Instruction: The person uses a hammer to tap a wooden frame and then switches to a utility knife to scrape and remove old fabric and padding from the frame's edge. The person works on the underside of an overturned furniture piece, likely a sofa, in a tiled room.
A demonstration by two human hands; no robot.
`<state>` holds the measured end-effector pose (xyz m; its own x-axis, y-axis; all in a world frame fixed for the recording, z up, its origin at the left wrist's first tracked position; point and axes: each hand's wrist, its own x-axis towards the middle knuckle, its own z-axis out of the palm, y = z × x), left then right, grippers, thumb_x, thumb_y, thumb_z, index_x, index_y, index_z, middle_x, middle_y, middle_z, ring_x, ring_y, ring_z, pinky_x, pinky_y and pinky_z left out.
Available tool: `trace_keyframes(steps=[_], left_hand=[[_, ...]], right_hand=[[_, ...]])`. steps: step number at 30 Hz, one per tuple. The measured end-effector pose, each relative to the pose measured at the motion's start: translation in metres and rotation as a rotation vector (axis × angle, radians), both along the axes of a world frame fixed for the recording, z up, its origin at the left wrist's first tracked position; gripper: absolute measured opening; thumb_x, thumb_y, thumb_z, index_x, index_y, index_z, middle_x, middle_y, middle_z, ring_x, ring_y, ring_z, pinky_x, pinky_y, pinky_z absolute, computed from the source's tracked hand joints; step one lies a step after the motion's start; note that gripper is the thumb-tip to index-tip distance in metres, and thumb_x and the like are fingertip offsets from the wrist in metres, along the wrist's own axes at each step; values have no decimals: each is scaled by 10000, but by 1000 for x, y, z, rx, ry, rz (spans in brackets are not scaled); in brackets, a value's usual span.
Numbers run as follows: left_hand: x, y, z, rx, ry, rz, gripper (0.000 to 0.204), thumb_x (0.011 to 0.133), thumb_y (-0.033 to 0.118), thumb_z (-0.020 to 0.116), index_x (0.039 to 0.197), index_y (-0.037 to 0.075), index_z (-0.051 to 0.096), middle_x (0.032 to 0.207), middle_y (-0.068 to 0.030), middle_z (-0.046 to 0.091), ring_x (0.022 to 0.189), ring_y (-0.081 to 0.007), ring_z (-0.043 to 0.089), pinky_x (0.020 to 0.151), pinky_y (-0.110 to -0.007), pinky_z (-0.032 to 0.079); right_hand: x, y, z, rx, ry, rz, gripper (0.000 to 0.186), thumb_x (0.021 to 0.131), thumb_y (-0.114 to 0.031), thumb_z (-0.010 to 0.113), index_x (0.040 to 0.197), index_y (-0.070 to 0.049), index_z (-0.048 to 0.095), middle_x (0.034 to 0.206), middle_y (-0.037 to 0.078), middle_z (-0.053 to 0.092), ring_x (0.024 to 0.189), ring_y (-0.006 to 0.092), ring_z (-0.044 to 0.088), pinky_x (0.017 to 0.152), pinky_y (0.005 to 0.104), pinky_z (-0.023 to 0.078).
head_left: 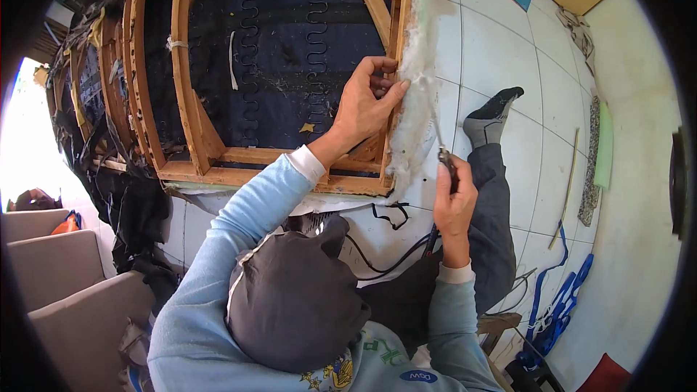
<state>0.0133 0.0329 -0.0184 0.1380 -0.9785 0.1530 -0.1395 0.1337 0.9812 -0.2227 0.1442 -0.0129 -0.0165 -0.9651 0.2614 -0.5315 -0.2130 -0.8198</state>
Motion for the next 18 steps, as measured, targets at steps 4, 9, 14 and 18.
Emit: trace_keyframes(steps=[4,9,14,18], left_hand=[[0,1,6,4,-10,-22,508,1028,222,846,1421,9,604,1210,-51,687,1001,-121,662,891,-293,595],[8,3,-2,33,50,-100,540,1034,207,839,1459,7,574,1219,-54,682,1045,-137,680,927,-307,605],[10,7,-5,56,71,-128,560,1034,167,835,1483,-4,547,1304,-78,662,1134,-167,697,962,-327,619],[5,10,-5,-147,-44,-25,521,1017,115,829,1465,11,584,1345,-108,644,1136,-196,717,954,-342,632]], right_hand=[[11,-8,4,-19,83,38,267,1106,-249,714,1225,-11,736,921,178,769,761,325,745,718,401,574],[14,-10,-3,-14,125,-6,271,1108,-252,712,1224,-8,735,938,181,782,799,336,773,727,416,586],[13,-14,-11,10,108,30,271,1110,-248,708,1233,-8,734,948,178,788,809,326,784,728,407,591],[18,-15,-17,15,64,29,279,1119,-251,701,1237,1,729,901,142,765,745,247,733,699,367,568]])
